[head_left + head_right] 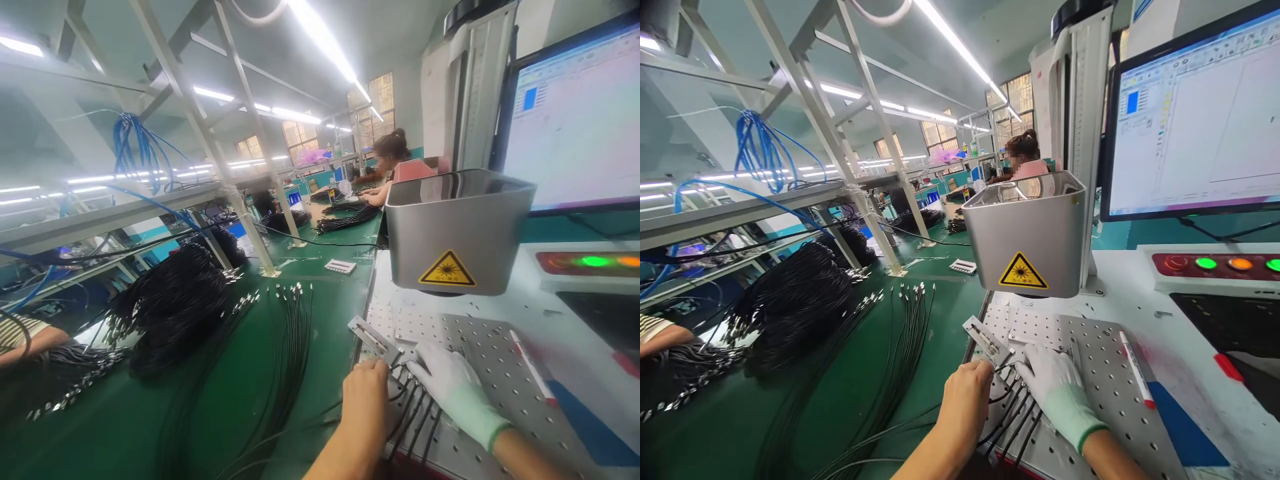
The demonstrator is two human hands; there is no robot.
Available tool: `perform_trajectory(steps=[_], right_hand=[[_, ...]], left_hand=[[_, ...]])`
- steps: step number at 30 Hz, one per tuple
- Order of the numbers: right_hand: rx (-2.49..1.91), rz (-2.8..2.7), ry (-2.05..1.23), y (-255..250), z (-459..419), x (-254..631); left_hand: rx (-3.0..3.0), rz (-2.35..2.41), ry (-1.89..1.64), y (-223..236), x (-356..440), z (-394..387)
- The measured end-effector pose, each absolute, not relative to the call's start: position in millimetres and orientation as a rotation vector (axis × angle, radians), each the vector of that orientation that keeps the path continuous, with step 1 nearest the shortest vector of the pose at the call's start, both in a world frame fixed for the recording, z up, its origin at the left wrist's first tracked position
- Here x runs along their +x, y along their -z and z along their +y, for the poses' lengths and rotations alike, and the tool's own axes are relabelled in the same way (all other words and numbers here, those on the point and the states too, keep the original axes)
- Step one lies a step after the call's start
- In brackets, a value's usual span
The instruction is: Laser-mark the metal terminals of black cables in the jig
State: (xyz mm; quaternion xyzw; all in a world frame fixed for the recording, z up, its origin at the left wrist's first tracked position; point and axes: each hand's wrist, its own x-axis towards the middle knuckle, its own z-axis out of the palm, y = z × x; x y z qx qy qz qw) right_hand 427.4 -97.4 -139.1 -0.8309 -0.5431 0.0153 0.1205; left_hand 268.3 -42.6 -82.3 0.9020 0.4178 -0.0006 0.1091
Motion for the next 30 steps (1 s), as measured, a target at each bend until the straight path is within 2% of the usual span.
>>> perform_trajectory(steps=[4, 9, 19, 26, 30], right_hand=[[-2.404, -1.601, 0.016, 145.5, -97.1, 430.7], [-2.426, -1.614, -0.020, 147.5, -97.0, 432.4], [-2.361, -1.633, -0.025, 149.7, -97.0, 435.8], [-2.459, -1.553, -0.088, 135.0, -93.5, 430.8], [-2.500, -1.545, -0.136, 122.6, -92.5, 428.0]], left_hand=[[2.802, 1.160, 0.173, 89.1, 271.3, -44.0], [2.992, 1.035, 0.199, 98.0, 270.7, -47.5], [3.478, 0.570, 0.022, 116.4, 279.2, -57.4], [3.468, 0.474, 0.120, 113.6, 279.8, -55.2], [3.290, 0.666, 0.212, 108.9, 280.3, -44.5]])
